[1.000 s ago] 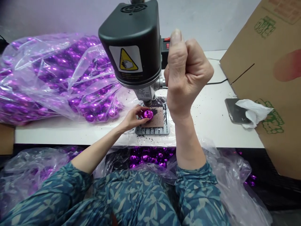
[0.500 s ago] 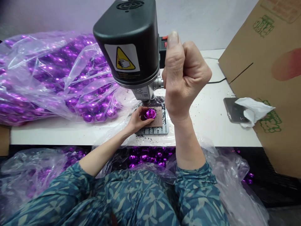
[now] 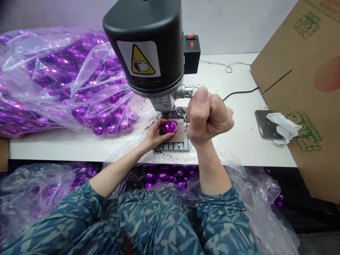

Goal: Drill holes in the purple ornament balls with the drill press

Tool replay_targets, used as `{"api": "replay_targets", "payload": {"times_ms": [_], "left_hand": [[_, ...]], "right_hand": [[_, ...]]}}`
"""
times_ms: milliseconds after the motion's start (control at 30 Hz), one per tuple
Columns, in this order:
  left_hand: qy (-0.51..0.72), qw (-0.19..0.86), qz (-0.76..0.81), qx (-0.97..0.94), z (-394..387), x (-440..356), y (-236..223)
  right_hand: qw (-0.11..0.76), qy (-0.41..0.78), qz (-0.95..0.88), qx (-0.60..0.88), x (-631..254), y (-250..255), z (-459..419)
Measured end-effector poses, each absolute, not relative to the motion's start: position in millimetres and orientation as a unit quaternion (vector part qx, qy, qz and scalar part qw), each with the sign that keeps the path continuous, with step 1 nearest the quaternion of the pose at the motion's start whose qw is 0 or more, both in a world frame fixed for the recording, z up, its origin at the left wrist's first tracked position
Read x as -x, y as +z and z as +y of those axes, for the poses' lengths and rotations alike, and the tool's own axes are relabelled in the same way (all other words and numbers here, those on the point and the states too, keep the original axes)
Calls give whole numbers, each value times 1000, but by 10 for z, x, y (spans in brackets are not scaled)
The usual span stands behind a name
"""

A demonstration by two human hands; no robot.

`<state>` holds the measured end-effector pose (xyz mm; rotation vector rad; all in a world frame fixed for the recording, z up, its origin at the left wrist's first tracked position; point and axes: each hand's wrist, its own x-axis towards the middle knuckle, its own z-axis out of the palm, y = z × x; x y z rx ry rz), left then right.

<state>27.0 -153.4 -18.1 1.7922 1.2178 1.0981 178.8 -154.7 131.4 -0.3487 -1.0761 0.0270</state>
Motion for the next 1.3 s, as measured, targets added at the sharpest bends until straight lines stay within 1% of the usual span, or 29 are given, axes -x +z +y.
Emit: {"api": "replay_targets", "payload": {"times_ms": [200,300,467,600,667,733,800,867,933,1033,1100,1200,1267,1300], "left_hand": [[424,326,473,-700,-1530,-263,-194],[429,320,471,-701,-1527,-263,-201],[430,324,474,-697,-1534,-259,-206],[434,331,475,-690,-1532,-272,-215],[435,332,476,-689,-1536,-294,-203],[439,318,484,-687,-1566,-316,-165],[440,283,507,-685,-1645,-315,-95],[419,251,529,-693,-1791,-269,4],[353,271,506,-739,-1996,-178,118],[212,353,398,-819,-2294,-11,264],[176,374,360,-836,-2360,95,311],[238,349,381,-823,-2113,258,308],[279,301,423,-808,-1755,382,294],[278,270,451,-804,-1551,444,296]], "right_hand": [[839,-61,-517,158,-1866,1072,-1445],[843,-63,-514,146,-1894,1014,-1406],[835,-77,-541,60,-1895,970,-1366],[823,-88,-559,55,-1876,970,-1391],[826,-72,-554,74,-1857,1083,-1432],[830,-38,-542,126,-1837,1287,-1467],[815,21,-533,225,-1828,1527,-1470],[804,73,-531,258,-1832,1723,-1432],[801,95,-537,246,-1845,1825,-1375],[811,97,-533,224,-1855,1831,-1318],[817,101,-523,223,-1851,1802,-1317],[819,105,-518,224,-1848,1782,-1341],[818,100,-520,223,-1854,1785,-1356],[815,99,-523,227,-1858,1787,-1361]]}}
